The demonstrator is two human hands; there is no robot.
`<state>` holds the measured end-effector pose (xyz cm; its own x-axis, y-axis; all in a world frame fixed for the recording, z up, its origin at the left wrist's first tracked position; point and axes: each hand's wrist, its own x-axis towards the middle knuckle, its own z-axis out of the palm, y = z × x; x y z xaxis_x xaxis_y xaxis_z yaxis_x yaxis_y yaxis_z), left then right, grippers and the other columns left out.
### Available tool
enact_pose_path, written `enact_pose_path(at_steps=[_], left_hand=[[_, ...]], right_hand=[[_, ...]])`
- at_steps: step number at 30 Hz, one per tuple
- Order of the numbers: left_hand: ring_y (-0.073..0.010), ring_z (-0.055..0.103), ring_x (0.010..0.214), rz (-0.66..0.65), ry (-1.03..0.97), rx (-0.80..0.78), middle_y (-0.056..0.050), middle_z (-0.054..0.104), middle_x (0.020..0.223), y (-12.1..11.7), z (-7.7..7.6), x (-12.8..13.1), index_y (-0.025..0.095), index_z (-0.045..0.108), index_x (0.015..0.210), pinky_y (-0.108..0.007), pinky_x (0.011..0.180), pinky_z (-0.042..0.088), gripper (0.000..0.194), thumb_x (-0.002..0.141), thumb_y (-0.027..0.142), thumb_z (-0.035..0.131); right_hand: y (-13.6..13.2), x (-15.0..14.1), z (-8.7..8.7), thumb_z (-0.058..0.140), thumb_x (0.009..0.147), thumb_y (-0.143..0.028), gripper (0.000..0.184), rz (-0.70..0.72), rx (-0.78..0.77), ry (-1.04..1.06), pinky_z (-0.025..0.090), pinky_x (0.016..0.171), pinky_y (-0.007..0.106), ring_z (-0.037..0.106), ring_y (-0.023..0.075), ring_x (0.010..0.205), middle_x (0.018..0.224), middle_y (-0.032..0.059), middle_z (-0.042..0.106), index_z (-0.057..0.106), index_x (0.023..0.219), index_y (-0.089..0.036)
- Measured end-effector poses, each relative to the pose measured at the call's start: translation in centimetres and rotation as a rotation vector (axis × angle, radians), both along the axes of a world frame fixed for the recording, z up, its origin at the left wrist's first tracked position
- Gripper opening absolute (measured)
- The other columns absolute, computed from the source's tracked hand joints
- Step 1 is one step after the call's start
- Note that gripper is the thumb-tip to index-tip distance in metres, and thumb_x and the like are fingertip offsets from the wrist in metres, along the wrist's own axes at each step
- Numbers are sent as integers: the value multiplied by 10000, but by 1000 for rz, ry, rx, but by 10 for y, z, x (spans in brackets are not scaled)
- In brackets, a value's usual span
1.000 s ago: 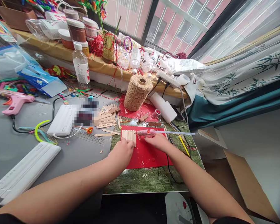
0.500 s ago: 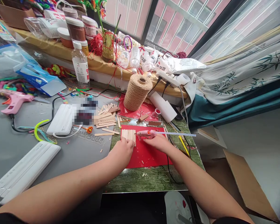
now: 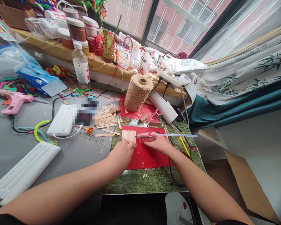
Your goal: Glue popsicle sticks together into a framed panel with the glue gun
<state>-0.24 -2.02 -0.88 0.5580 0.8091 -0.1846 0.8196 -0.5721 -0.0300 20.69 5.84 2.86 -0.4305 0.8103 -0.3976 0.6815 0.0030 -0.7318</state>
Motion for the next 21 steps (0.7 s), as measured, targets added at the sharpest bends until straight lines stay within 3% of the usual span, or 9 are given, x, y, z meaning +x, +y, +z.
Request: enact_pose_path(at_steps=[10, 21], left_hand=[[-362, 601, 1049, 24, -54, 10, -215, 609, 1187, 0, -9, 0, 128, 608, 1429, -386, 689, 484, 496, 942, 173, 528], [-365, 602, 1066, 22, -29, 6, -220, 613, 1236, 0, -6, 0, 115, 549, 1490, -386, 709, 500, 549, 946, 184, 533]], right_hand=[[13, 7, -15, 598, 847, -177, 514, 109, 187, -154, 483, 1159, 423, 655, 256, 1290, 1335, -65, 726, 733, 1305, -366], [4, 3, -3, 563, 794, -111, 592, 109, 113, -85, 491, 1157, 417, 658, 246, 1289, 1310, -64, 738, 736, 1304, -357]])
